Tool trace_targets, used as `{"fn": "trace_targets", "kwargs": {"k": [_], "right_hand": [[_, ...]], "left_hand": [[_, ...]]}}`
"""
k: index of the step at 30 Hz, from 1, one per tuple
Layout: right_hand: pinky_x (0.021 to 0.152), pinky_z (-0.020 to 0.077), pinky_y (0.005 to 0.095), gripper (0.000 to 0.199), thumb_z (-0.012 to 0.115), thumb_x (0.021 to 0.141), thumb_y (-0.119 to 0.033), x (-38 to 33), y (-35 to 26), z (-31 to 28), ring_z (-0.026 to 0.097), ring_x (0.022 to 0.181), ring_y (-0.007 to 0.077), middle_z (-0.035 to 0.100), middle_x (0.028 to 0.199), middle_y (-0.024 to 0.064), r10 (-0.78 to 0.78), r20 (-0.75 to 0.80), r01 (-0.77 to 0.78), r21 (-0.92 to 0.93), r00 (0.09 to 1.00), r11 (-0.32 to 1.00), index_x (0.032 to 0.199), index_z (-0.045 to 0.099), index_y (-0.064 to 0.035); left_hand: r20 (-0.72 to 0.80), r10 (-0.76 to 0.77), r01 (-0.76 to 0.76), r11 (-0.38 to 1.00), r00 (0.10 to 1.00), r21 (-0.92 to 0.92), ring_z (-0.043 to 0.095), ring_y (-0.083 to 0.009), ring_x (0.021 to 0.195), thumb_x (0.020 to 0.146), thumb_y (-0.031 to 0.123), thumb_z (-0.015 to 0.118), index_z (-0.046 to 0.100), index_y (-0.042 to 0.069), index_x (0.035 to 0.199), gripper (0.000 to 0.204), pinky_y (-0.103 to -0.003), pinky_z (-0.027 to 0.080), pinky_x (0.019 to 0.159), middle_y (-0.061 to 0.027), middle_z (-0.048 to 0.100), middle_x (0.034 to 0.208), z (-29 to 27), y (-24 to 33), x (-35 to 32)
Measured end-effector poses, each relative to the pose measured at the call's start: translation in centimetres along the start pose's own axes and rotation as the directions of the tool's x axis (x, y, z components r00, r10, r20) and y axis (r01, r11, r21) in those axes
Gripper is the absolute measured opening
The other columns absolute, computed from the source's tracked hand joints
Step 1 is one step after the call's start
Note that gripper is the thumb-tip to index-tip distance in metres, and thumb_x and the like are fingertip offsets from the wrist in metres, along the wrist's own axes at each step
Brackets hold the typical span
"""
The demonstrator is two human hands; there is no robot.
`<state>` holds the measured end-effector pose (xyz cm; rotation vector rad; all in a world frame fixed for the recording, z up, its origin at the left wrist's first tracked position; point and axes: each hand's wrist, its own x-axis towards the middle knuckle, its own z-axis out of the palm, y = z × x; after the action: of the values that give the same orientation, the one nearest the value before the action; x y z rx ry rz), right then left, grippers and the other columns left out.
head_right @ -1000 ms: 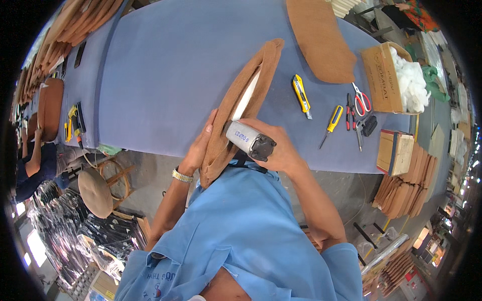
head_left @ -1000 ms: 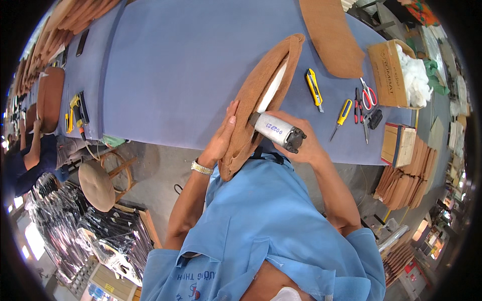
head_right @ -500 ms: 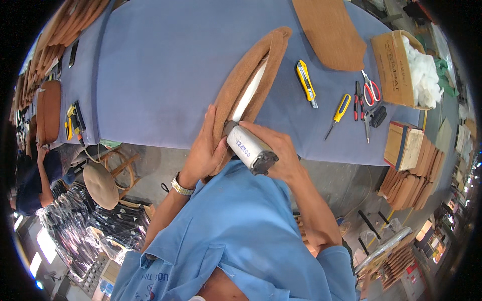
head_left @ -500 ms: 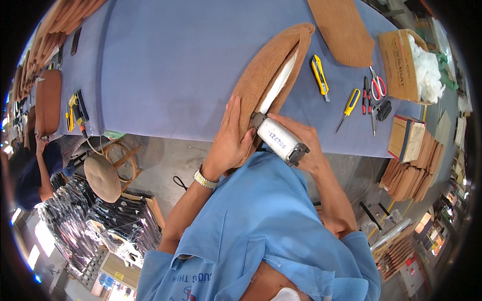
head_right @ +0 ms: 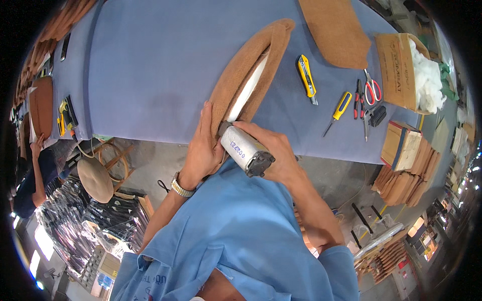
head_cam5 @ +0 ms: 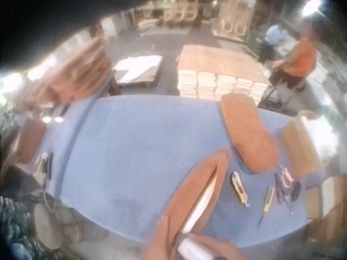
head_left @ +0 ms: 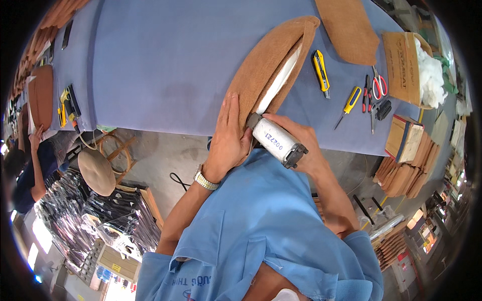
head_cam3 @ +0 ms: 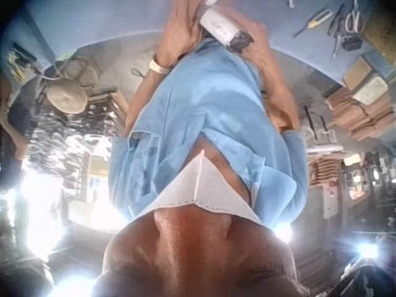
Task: The person wraps a foam cushion with brown fabric, folds the edges, and uses a staple gun to secure the fabric. They then use a utility knife to trim excess fabric along the edges. The person repeats this process on multiple cushions, stacking completed units on the table.
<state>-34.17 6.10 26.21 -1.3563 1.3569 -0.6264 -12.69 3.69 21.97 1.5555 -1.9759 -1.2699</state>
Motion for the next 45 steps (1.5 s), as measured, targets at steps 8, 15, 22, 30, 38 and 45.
{"fn": "trace_targets", "kwargs": {"k": [8, 15, 22, 30, 38, 45], "right_hand": [[0.098, 0.0561, 0.0404, 0.076, 0.082, 0.069, -0.012, -1.6, 1.5, 0.2, 0.071, 0.113, 0.036, 0.071, 0.128, 0.017, -0.179, -0.028, 0.176, -0.08, 0.984, 0.981, 0.142, 0.061, -0.0058], [0.096, 0.0563, 0.0404, 0.077, 0.082, 0.068, -0.014, -0.3, 0.2, 0.0, 0.071, 0.11, 0.0363, 0.071, 0.127, 0.0171, -0.094, 0.03, 0.094, -0.018, 0.995, 0.995, 0.141, 0.061, -0.0061], [0.096, 0.0555, 0.0411, 0.076, 0.082, 0.069, -0.014, -1.5, 0.6, 0.5, 0.071, 0.111, 0.0359, 0.072, 0.125, 0.0174, -0.123, 0.003, 0.123, -0.101, 0.992, 0.987, 0.141, 0.061, -0.0053], [0.096, 0.0557, 0.039, 0.076, 0.083, 0.069, -0.014, -1.5, 0.3, 0.5, 0.071, 0.111, 0.0344, 0.071, 0.127, 0.0149, -0.082, 0.062, 0.087, -0.079, 0.995, 0.993, 0.141, 0.061, -0.0087], [0.098, 0.055, 0.0368, 0.074, 0.082, 0.069, -0.01, -0.9, 0.3, 1.3, 0.071, 0.113, 0.0322, 0.071, 0.128, 0.0128, -0.05, 0.037, 0.05, -0.011, 0.998, 0.999, 0.14, 0.06, -0.0094], [0.096, 0.056, 0.0367, 0.069, 0.076, 0.075, -0.008, -1.1, 0.8, 1.9, 0.072, 0.113, 0.0329, 0.071, 0.127, 0.0153, -0.158, -0.013, 0.157, -0.034, 0.987, 0.987, 0.141, 0.06, -0.0062]], "left_hand": [[-0.005, 0.03, -0.03, 0.998, 1.0, 0.047, 0.028, -0.0472, 0.153, 0.083, 0.001, 0.071, 0.021, -0.006, 0.162, 0.094, -0.049, 0.026, 0.127, -0.0315, 0.028, 0.165, 0.4, 0.0, -0.2], [-0.032, 0.017, -0.014, 0.996, 0.999, 0.09, 0.031, -0.0476, 0.152, 0.079, 0.0, 0.073, 0.02, -0.006, 0.162, 0.099, -0.052, 0.03, 0.124, -0.0309, 0.033, 0.163, 0.7, -0.1, 0.2], [-0.037, 0.017, -0.014, 0.997, 0.999, 0.072, 0.035, -0.0464, 0.151, 0.074, 0.0, 0.075, 0.019, -0.007, 0.162, 0.104, -0.052, 0.032, 0.122, -0.0295, 0.036, 0.162, 0.7, -0.1, -0.2], [-0.046, 0.024, -0.018, 0.993, 0.999, 0.12, 0.036, -0.0448, 0.15, 0.071, -0.002, 0.075, 0.02, -0.006, 0.162, 0.107, -0.051, 0.035, 0.12, -0.0287, 0.037, 0.162, 1.0, 0.0, -0.6], [0.153, 0.176, -0.154, 0.977, 0.972, -0.148, 0.024, -0.0415, 0.157, 0.076, 0.013, 0.083, 0.014, 0.005, 0.167, 0.115, -0.049, 0.026, 0.125, -0.0275, 0.024, 0.169, -2.0, -1.8, 0.4], [0.321, 0.142, 0.1, 0.769, 0.936, -0.631, 0.007, -0.0414, 0.161, 0.083, 0.031, 0.083, 0.006, 0.006, 0.168, 0.117, -0.046, 0.017, 0.129, -0.03, 0.012, 0.171, -2.7, -6.3, 0.7]]}}
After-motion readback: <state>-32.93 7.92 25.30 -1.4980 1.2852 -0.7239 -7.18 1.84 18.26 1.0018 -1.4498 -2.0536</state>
